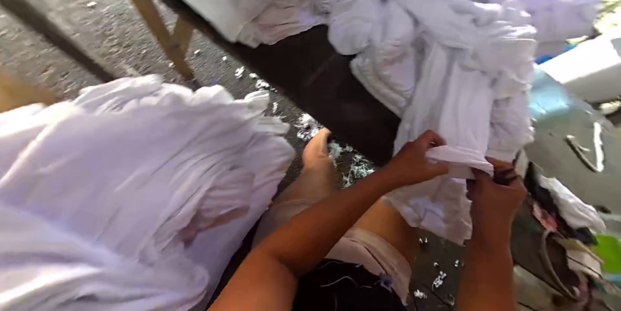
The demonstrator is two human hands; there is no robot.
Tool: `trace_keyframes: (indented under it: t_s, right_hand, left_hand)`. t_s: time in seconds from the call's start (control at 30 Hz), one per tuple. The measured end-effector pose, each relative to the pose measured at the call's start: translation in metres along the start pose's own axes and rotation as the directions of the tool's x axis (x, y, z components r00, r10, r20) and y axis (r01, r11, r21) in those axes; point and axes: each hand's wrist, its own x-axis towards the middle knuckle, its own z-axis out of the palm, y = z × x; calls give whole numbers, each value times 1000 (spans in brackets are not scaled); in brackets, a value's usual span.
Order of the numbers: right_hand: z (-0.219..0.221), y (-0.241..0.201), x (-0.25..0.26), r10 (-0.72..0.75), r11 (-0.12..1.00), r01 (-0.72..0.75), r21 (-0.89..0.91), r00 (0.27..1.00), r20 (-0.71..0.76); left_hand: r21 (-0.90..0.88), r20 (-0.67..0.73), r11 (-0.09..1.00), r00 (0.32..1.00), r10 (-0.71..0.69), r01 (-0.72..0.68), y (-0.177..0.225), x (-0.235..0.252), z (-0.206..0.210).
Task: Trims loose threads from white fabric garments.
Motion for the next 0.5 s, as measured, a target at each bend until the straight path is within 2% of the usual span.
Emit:
trace_keyframes:
  t_s: [0.07,0.13,0.17,0.23,0.3,0.37,0.43,0.5]
  right_hand:
    - [-3,-3,-6,117,976,-115,186,993,1]
    - [-1,-2,-7,225,885,-235,402,972,73]
    - [0,-1,-5,258,833,-279,478,960,111]
    - [7,1,-1,281,791,-311,527,950,139]
    - [16,0,0,263,844,-294,448,956,132]
    - [22,2,1,153,943,-183,277,980,127]
    - [25,6,7,62,992,-76,98,989,136]
    - [28,10,13,65,996,-58,-60,990,127]
  left_hand:
    - [175,-13,985,1000,10,-7,-2,-1,3]
    - [337,-3,941,1000,16,-14,-6,0,9]
    - [391,-7,920,1000,-4,6,-5,0,13]
    - [401,-107,915,994,-7,49,-2,4,19]
    - [327,-263,940,965,-6,95,1,17,19]
    - [233,-376,965,926,-24,119,5,34,16]
    - [136,-402,985,914,-43,106,9,49,15]
    - [12,-378,996,922,-78,89,7,57,20]
